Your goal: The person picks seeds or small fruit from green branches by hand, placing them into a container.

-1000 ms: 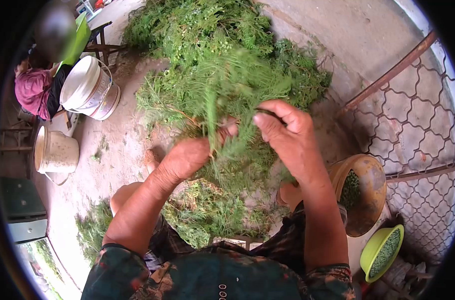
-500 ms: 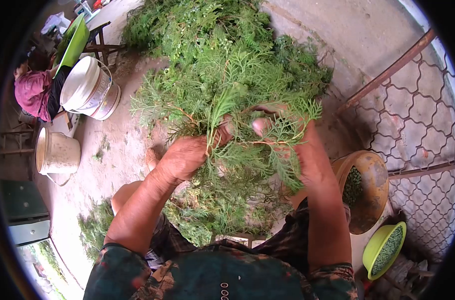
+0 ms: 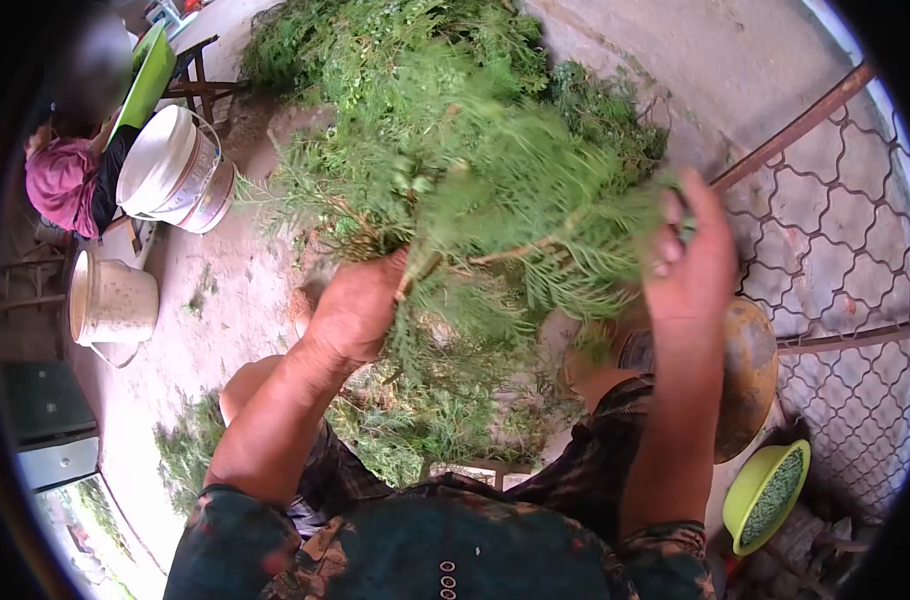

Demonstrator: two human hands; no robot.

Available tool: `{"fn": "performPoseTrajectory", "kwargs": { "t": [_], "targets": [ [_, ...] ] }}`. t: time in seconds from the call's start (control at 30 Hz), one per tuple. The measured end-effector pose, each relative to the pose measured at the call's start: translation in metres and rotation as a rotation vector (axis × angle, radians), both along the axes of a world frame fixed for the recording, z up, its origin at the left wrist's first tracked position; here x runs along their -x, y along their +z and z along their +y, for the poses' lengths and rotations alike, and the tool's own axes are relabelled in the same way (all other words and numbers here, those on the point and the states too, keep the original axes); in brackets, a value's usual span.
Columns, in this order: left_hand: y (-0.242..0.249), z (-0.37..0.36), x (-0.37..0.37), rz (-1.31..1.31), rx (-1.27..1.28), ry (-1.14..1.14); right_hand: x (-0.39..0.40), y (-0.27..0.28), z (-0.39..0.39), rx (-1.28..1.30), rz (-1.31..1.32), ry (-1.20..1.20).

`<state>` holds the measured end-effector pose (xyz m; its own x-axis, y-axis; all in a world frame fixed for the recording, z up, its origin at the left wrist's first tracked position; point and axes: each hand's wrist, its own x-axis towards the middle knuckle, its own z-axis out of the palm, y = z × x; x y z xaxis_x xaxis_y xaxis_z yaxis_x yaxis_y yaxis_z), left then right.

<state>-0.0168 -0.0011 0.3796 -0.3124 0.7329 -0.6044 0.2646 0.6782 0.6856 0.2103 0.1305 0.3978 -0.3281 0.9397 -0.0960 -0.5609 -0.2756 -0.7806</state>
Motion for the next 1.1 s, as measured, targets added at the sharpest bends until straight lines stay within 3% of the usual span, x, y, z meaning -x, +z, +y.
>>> {"fn": "performPoseTrajectory", "kwargs": {
  "t": [0.07,0.1,0.2,0.27,0.33,0.4,0.47,0.5,0.53,0.57,0.6,0.67,0.7,0.77,0.8,0.87,0.93,0.97,1.1],
  "targets": [
    [-0.005,0.000,0.003,-0.334,-0.154,0.199,0.001,0.000,-0.003,0.067,0.049,-0.067],
    [-0.002,-0.001,-0.006,-0.393,-0.274,0.333,0.014,-0.002,-0.015,0.093,-0.052,0.041],
    [-0.006,0.001,-0.006,-0.461,-0.257,0.299,0.035,-0.001,-0.038,0.168,-0.360,0.345],
    [-0.009,0.000,-0.002,-0.360,-0.192,0.290,0.038,-0.019,-0.041,0.071,-0.304,0.484],
    [-0.004,-0.003,0.000,-0.134,-0.115,0.056,0.034,-0.031,-0.045,0.114,-0.282,0.505],
    [-0.001,-0.003,-0.003,-0.031,-0.147,-0.015,0.037,-0.024,-0.047,0.156,-0.256,0.524],
    [-0.019,-0.003,0.002,0.100,-0.110,-0.132,0.045,-0.001,-0.056,0.109,-0.647,0.437],
    [-0.006,0.000,-0.005,0.082,-0.079,-0.097,0.044,-0.023,-0.053,0.113,-0.648,0.437],
    [0.007,0.003,-0.011,0.064,-0.048,-0.060,0.042,-0.064,-0.048,-0.362,-0.702,0.263],
    [0.005,0.003,-0.008,0.382,-0.247,-0.348,0.042,-0.073,-0.046,-0.602,-0.715,0.184],
    [-0.003,0.003,-0.006,0.511,-0.376,-0.455,0.047,-0.073,-0.045,-0.836,-0.730,0.076],
    [-0.019,0.002,-0.003,0.843,-0.645,-0.619,0.050,-0.063,-0.048,-0.534,-0.624,0.172],
    [-0.025,0.004,0.000,0.820,-0.773,-0.569,0.054,-0.051,-0.049,-0.385,-0.571,0.215],
    [-0.015,0.011,0.002,0.988,-0.774,-0.624,0.058,-0.030,-0.049,-0.088,-0.463,0.300],
    [-0.013,0.016,0.005,0.983,-0.777,-0.619,0.056,-0.023,-0.046,-0.089,-0.470,0.302],
    [-0.013,0.026,0.017,0.055,-0.701,0.339,0.050,-0.012,-0.037,0.187,-0.006,0.551],
    [-0.017,0.034,0.049,-0.283,-0.593,0.557,0.040,-0.008,-0.038,0.164,0.100,0.509],
    [-0.023,0.038,0.051,-0.104,-0.375,0.618,0.040,-0.008,-0.038,0.215,0.087,0.488],
    [-0.041,0.032,0.013,-0.687,-0.285,0.493,0.049,-0.006,-0.040,0.274,0.019,0.460]
  ]
}}
